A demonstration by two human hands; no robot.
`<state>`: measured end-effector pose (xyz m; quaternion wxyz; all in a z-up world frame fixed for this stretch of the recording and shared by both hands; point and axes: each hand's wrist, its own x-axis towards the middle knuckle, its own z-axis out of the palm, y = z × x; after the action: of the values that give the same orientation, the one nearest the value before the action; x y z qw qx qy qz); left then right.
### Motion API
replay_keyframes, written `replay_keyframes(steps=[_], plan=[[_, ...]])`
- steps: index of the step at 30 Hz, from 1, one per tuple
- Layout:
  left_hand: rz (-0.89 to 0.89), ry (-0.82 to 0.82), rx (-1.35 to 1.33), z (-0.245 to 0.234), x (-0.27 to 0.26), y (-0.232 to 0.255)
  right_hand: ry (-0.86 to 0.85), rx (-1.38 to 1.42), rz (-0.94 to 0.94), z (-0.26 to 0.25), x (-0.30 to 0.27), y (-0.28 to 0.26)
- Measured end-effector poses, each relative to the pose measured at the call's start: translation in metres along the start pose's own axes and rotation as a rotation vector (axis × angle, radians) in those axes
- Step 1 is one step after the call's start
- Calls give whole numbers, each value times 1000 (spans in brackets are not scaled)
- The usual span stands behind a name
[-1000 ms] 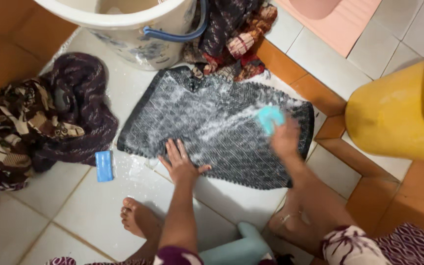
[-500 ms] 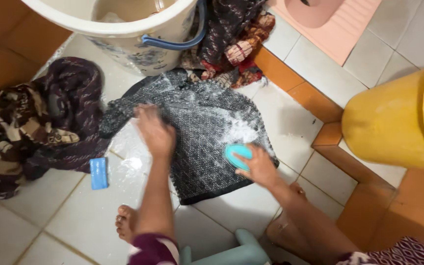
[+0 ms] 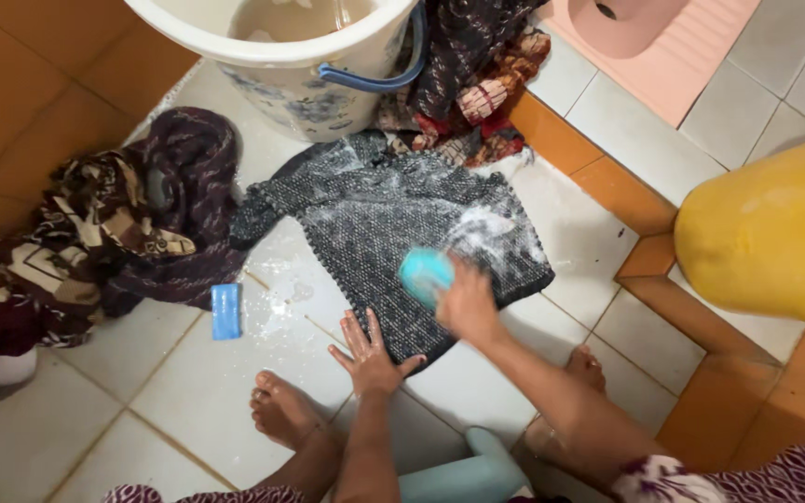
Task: The person washes a dark fabric rug by hand on the floor, scrubbing it with a brush and soap, and rinsing it with water from a bucket using a small scoop.
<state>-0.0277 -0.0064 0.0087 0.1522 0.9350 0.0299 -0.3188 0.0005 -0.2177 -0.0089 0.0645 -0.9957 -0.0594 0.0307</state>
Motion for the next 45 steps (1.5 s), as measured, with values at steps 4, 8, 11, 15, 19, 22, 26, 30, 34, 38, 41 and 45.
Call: replay_keyframes(steps=[4, 8, 11, 15, 19, 22, 26, 30, 34, 38, 41, 45], plan=[[-6, -112, 223, -9, -1, 1, -145, -4, -144, 7, -19, 62], [-40, -111, 130, -2, 3, 3, -29, 19, 442, -28, -22, 133], [-32, -97, 131, 11, 11, -2, 53, -108, 344, -13, -21, 80], [97, 332, 240, 32, 23, -11, -163, 59, -309, -4, -65, -31], [-33, -117, 143, 17, 17, -2, -25, 134, 51, -34, -36, 78], [-38, -96, 156, 4, 10, 4, 206, -137, 511, -51, -24, 108], [-49, -106, 129, 5, 7, 2, 92, 325, 499, -9, -32, 9], [-24, -20, 212, 14, 14, -1, -42, 51, -279, 30, -59, -15], [-29, -67, 124, 13, 11, -1, 53, 77, 269, 5, -29, 104], [-38, -92, 146, 20, 14, -4, 171, -38, 556, -27, -9, 61], [30, 185, 276, 36, 24, -9, -139, 25, 24, -31, -58, -46], [-31, -80, 146, 28, 18, -8, -428, 153, 8, -37, -55, 2]])
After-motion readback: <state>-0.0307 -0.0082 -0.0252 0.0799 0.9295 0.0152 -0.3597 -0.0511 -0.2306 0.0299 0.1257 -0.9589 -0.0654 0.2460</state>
